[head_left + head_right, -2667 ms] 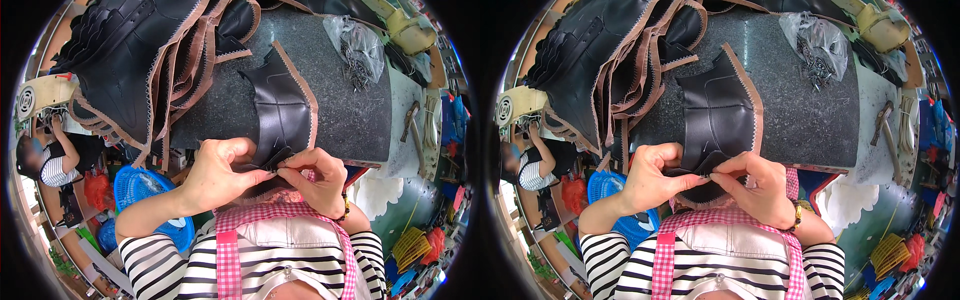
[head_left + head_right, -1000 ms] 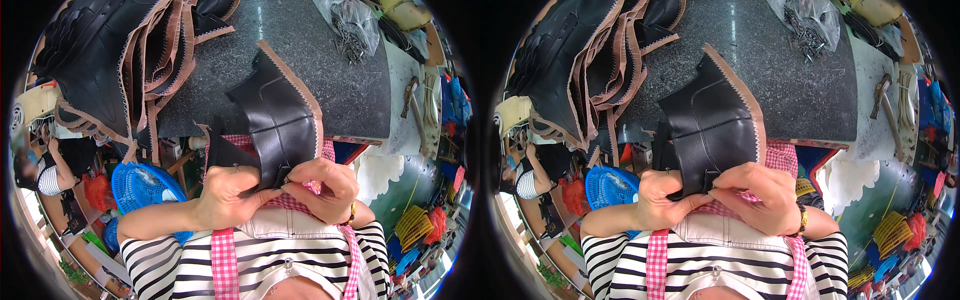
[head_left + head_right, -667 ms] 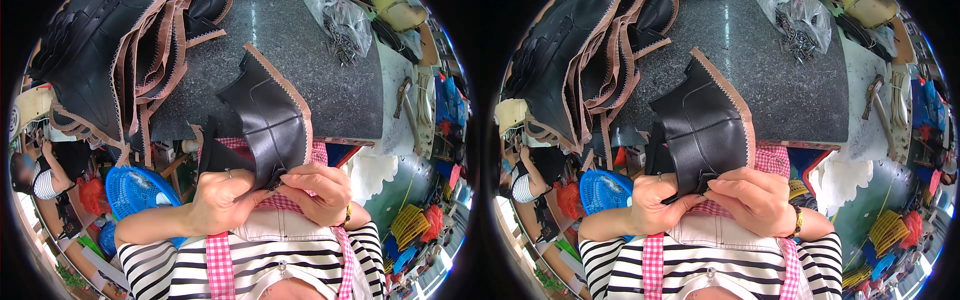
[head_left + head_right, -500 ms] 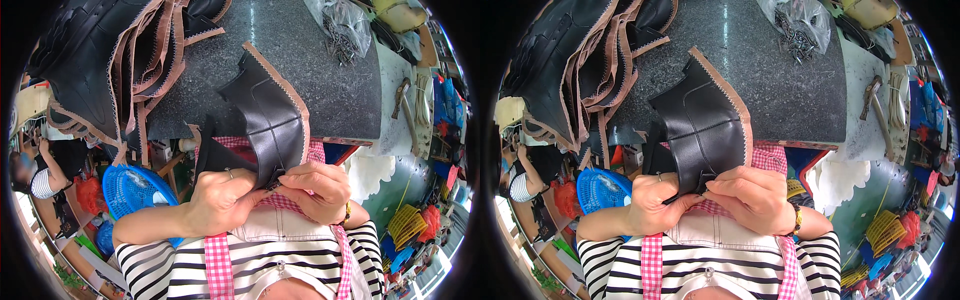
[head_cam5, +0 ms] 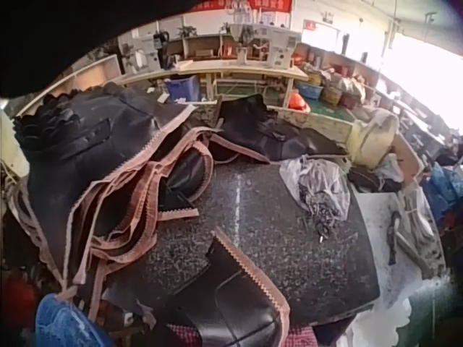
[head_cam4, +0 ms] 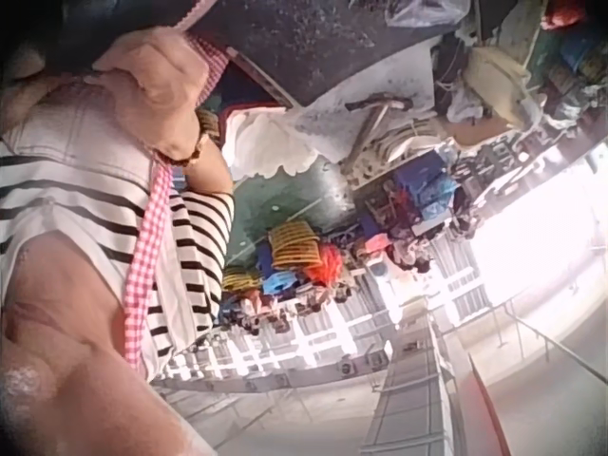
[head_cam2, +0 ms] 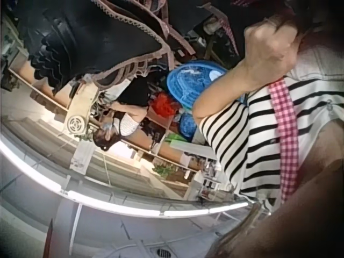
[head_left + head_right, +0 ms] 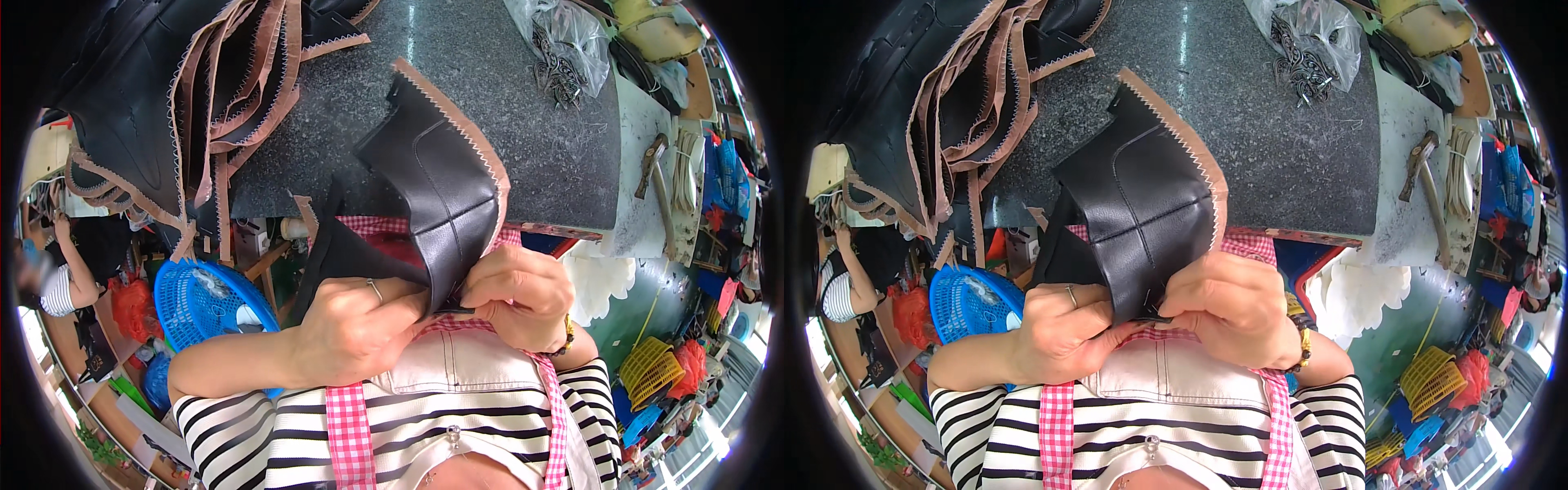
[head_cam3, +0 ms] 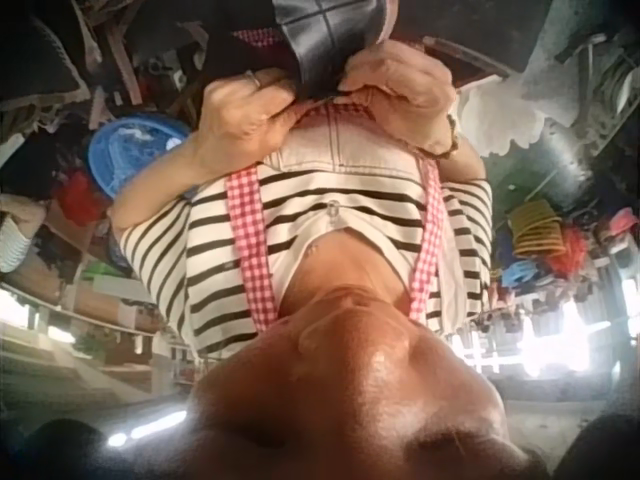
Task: The person is assembling a black shoe by hand. They repeatedly pick up small metal fasteners, place them into pre-cut slots on the shoe's upper, and hammer them into place using a small hammer. The process involves precise alignment of the fasteners and careful striking to secure them.
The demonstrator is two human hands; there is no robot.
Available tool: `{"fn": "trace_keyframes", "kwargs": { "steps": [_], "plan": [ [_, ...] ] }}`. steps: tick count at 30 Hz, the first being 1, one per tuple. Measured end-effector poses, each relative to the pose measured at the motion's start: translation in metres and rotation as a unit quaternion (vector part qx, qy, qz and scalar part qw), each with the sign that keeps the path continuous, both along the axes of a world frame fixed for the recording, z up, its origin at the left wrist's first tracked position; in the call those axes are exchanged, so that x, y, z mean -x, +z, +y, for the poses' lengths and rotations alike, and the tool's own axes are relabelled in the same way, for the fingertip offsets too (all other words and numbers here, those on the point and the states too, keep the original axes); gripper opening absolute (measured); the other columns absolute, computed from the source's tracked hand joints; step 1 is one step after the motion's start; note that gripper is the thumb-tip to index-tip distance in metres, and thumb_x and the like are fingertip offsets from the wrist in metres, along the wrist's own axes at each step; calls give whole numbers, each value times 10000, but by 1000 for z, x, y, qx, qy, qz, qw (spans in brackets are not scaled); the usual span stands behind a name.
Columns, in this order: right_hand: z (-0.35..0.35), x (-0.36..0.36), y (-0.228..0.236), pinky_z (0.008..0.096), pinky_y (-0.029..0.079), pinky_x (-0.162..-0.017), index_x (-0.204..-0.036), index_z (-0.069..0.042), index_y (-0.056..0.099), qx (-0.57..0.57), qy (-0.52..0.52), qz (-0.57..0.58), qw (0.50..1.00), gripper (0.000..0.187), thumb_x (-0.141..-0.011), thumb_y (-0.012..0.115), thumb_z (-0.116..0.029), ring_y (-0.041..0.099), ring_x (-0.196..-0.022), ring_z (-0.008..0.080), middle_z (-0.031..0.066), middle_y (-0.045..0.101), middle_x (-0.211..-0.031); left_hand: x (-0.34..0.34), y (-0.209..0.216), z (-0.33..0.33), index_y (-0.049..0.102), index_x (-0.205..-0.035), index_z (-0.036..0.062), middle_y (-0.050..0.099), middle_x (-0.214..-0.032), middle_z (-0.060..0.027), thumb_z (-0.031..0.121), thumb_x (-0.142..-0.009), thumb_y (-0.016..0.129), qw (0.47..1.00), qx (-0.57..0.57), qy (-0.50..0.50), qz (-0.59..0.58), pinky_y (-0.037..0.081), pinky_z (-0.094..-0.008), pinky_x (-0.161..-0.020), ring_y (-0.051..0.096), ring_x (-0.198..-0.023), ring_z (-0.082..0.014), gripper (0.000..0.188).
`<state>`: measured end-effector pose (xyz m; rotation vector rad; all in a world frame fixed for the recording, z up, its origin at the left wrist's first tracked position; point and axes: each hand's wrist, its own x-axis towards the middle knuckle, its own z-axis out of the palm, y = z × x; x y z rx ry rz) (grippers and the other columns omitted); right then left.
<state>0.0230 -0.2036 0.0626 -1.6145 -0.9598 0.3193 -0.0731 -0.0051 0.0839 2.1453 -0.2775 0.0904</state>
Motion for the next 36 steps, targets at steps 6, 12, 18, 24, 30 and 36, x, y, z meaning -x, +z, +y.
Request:
{"fn": "trace_keyframes", "kwargs": {
  "steps": [6, 12, 18, 24, 30, 36],
  "plan": [
    [3, 12, -7, 276, 500, -517, -736, -37, 672, -42, -73, -65, 994, 255, -509, 727, 68, 634, -604, 196, 68, 651, -723, 2, -2, 3, 669, -830, -6, 669, -793, -116, 23, -647, 759, 1000, 14, -16, 12, 540, -324, -542, 663, -609, -232, 206],
    [4, 15, -4, 270, 478, -484, -713, -42, 668, -40, -83, -50, 994, 227, -520, 707, 71, 618, -573, 183, 56, 639, -694, -2, -3, 4, 682, -774, -12, 649, -684, -119, 19, -621, 808, 999, 11, -33, -30, 492, -309, -484, 627, -528, -243, 201],
    [1, 17, -7, 271, 472, -479, -713, -44, 666, -49, -78, -36, 995, 231, -519, 700, 77, 608, -562, 179, 52, 636, -694, -3, 4, 5, 683, -776, -10, 650, -679, -117, 32, -625, 811, 996, -15, -83, -17, 489, -314, -481, 628, -528, -244, 203],
    [0, 24, -8, 277, 469, -475, -701, -42, 647, -86, -101, -64, 989, 228, -510, 728, 53, 606, -558, 184, 50, 626, -687, -1, 2, 1, 709, -807, -5, 667, -692, -116, 61, -639, 824, 996, 49, -52, 48, 481, -306, -474, 626, -513, -237, 215],
    [-3, 19, -1, 282, 467, -472, -701, -41, 646, -66, -66, -31, 995, 239, -500, 752, 32, 607, -556, 199, 49, 610, -678, 0, -2, 2, 709, -798, -15, 656, -676, -110, 69, -614, 833, 995, 8, -96, -11, 486, -302, -479, 620, -504, -221, 237],
    [-5, 19, -3, 282, 465, -466, -716, -38, 653, -74, -80, -49, 993, 252, -491, 751, 22, 604, -551, 194, 51, 608, -673, -1, 1, 0, 713, -819, -17, 670, -695, -114, 45, -623, 824, 995, -2, -102, 9, 501, -298, -506, 642, -539, -224, 234]
  ]
}}
